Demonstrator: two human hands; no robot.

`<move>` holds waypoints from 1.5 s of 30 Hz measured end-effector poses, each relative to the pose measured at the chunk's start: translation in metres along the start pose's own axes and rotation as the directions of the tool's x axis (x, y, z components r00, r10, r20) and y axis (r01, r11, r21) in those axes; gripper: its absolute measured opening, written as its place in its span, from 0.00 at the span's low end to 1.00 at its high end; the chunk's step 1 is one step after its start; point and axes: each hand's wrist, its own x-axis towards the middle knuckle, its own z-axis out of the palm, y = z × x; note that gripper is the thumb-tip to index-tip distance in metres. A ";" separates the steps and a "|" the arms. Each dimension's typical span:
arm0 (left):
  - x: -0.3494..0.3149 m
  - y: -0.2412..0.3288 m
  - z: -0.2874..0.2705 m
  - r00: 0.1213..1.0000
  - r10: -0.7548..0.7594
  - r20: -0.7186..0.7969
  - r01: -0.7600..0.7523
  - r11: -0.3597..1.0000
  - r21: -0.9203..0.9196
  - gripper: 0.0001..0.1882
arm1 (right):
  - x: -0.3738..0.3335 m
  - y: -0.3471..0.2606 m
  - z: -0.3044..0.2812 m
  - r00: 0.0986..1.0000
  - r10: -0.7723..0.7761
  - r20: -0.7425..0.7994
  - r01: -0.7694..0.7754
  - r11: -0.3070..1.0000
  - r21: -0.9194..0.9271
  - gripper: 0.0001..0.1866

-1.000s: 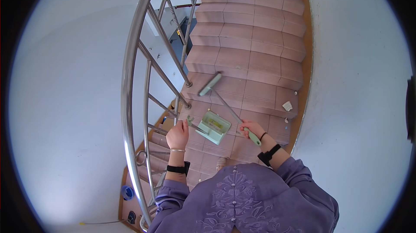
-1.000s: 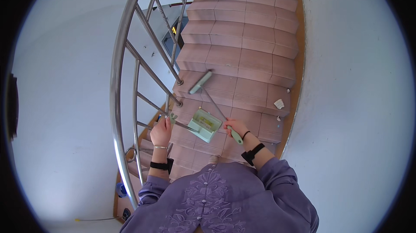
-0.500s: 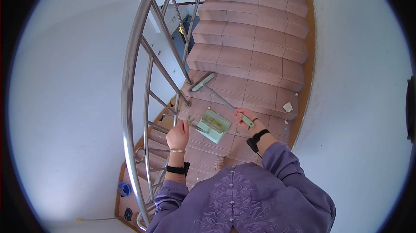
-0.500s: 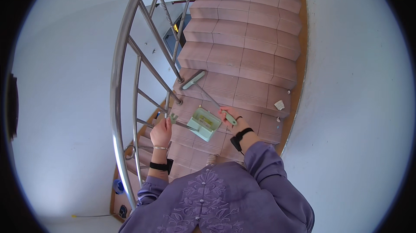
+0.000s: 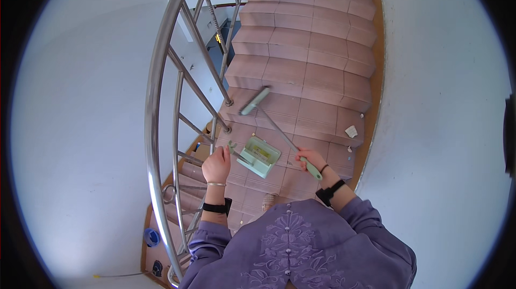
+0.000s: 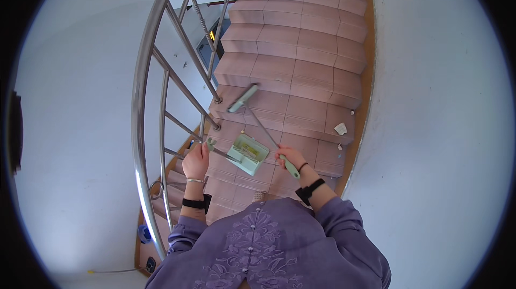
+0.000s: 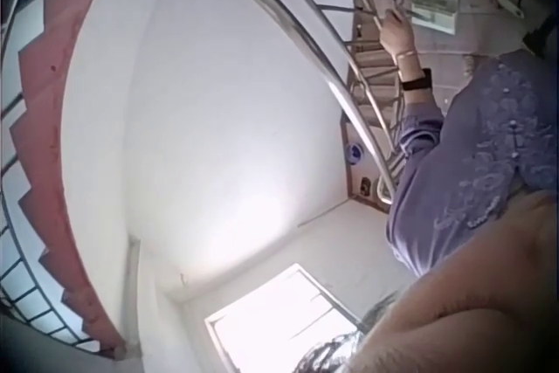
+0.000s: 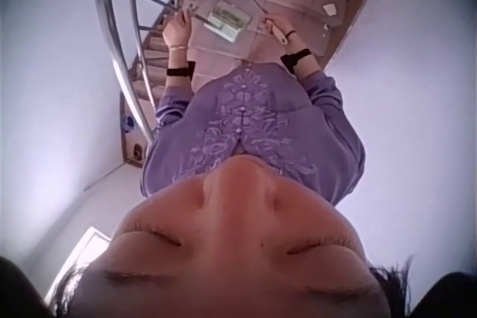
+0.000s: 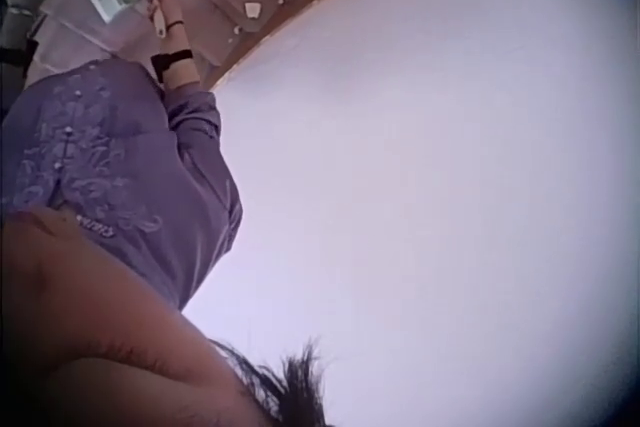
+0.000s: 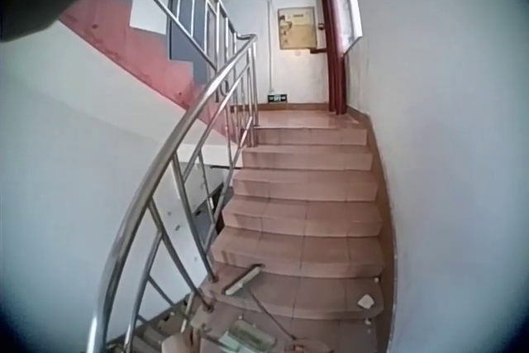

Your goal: Sweeping debris from stairs into a dustpan using a broom.

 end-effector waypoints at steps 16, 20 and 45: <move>-0.006 -0.011 -0.004 0.998 -0.053 0.045 0.053 0.999 -0.006 0.23 | -0.012 0.010 -0.075 0.997 0.069 -0.045 -0.049 0.933 0.356 0.11; -0.005 -0.014 -0.003 0.997 -0.049 0.053 0.049 0.999 -0.006 0.23 | -0.045 0.000 -0.035 0.992 -0.007 -0.129 0.022 0.993 0.115 0.17; -0.005 -0.010 -0.002 0.999 -0.041 0.030 0.041 0.999 -0.011 0.22 | -0.043 0.006 -0.057 0.992 0.063 -0.109 -0.020 0.934 0.358 0.16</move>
